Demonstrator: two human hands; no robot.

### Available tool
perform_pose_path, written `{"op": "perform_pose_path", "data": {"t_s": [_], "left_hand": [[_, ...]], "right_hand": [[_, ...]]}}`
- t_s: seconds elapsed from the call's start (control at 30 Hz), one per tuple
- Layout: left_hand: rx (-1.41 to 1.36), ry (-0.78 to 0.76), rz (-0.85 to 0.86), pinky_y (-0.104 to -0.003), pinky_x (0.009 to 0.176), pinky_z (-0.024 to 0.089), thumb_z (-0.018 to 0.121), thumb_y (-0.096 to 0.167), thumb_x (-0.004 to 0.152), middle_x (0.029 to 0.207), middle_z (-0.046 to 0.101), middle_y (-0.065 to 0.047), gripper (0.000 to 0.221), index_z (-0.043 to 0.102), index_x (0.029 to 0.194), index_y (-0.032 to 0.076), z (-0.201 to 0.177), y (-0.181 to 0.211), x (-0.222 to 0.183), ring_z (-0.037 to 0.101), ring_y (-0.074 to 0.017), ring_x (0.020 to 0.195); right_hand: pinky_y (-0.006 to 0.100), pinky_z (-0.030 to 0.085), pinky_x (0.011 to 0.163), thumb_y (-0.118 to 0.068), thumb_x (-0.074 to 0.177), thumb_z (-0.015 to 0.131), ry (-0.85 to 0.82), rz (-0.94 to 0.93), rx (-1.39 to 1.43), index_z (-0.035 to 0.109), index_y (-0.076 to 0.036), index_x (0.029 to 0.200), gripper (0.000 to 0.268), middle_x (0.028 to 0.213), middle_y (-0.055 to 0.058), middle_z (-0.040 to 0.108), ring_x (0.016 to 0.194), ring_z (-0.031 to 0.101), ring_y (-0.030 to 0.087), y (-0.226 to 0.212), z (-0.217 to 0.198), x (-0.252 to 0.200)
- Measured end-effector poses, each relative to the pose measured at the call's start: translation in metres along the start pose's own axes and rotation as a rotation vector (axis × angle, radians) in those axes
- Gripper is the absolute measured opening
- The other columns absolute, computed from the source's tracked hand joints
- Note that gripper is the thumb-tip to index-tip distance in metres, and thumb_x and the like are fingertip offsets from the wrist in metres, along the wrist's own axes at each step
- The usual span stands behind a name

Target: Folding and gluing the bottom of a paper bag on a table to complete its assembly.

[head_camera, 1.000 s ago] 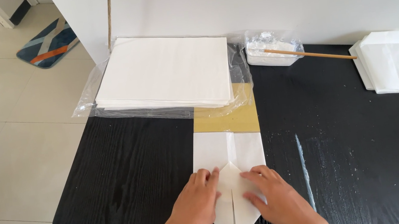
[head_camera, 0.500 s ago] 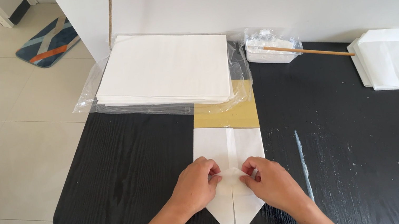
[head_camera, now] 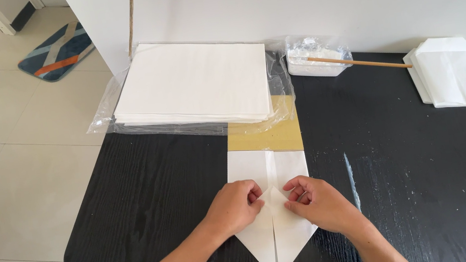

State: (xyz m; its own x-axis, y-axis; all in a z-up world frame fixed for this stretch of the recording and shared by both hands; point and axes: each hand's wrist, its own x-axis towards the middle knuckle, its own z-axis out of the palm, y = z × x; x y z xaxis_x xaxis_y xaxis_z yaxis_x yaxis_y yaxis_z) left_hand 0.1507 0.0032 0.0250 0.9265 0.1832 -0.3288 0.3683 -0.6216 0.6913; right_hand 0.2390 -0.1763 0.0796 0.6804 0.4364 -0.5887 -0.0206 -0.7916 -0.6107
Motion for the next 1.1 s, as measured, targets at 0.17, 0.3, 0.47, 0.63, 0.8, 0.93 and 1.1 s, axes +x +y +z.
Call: {"op": "perform_pose_path", "data": {"t_s": [0.17,0.3,0.47,0.63,0.8,0.93,1.1], "left_hand": [[0.051,-0.001,0.013,-0.033,0.075,0.053,0.076,0.032,0.087,0.095,0.073,0.002,0.025,0.072,0.104,0.015,0.006,-0.005,0.001,0.068,-0.0181,0.086],[0.012,0.033,0.051,-0.033,0.075,0.053,0.074,0.025,0.090,0.092,0.070,0.001,0.012,0.069,0.095,0.015,0.010,-0.004,-0.003,0.067,-0.0170,0.084],[-0.009,0.049,0.137,-0.031,0.071,0.051,0.072,0.017,0.093,0.091,0.063,0.001,0.008,0.068,0.087,0.014,0.013,-0.010,-0.016,0.063,-0.0153,0.077],[0.123,0.039,0.457,-0.037,0.063,0.049,0.065,0.010,0.095,0.089,0.058,-0.003,0.010,0.071,0.087,0.009,0.019,-0.033,-0.010,0.062,-0.0223,0.076],[0.243,0.036,0.624,-0.038,0.067,0.052,0.062,0.011,0.098,0.097,0.060,-0.008,0.013,0.071,0.091,0.005,0.015,-0.033,-0.017,0.060,-0.0245,0.085],[0.431,0.107,0.857,-0.050,0.100,0.045,0.061,0.009,0.096,0.133,0.064,-0.020,0.018,0.078,0.093,0.004,0.015,-0.030,-0.028,0.056,-0.0378,0.129],[0.539,0.071,0.911,-0.046,0.110,0.039,0.051,0.014,0.101,0.142,0.063,-0.017,0.036,0.067,0.129,-0.001,0.030,-0.043,-0.038,0.055,-0.0339,0.134]], "right_hand": [[0.024,0.050,0.076,-0.026,0.091,0.074,-0.010,-0.026,-0.083,0.075,-0.020,0.117,0.027,0.095,-0.005,0.070,0.078,0.061,0.008,0.001,0.005,0.002],[0.026,0.047,0.070,-0.025,0.091,0.073,0.034,-0.084,-0.145,0.074,-0.017,0.092,0.008,0.082,-0.005,0.070,0.073,0.058,0.010,0.004,0.007,0.000],[0.026,0.048,0.069,-0.015,0.088,0.069,0.062,-0.100,-0.084,0.074,-0.017,0.086,0.005,0.078,-0.003,0.070,0.073,0.061,0.010,0.015,0.013,-0.003],[0.024,0.056,0.075,-0.016,0.086,0.074,0.078,-0.301,-0.125,0.084,-0.019,0.093,0.012,0.096,-0.008,0.075,0.077,0.068,0.010,0.029,0.019,-0.001],[0.025,0.053,0.064,-0.015,0.085,0.078,0.188,-0.581,-0.132,0.085,-0.015,0.091,0.010,0.088,-0.008,0.071,0.066,0.067,0.009,0.055,0.034,0.006],[0.028,0.052,0.060,-0.020,0.086,0.078,0.241,-0.724,-0.208,0.084,-0.016,0.093,0.010,0.093,-0.007,0.068,0.068,0.066,0.012,0.069,0.040,0.009],[0.042,0.054,0.094,-0.008,0.092,0.068,0.306,-1.086,-0.436,0.077,-0.008,0.108,0.018,0.129,0.008,0.068,0.106,0.066,0.026,0.075,0.044,-0.007]]}}
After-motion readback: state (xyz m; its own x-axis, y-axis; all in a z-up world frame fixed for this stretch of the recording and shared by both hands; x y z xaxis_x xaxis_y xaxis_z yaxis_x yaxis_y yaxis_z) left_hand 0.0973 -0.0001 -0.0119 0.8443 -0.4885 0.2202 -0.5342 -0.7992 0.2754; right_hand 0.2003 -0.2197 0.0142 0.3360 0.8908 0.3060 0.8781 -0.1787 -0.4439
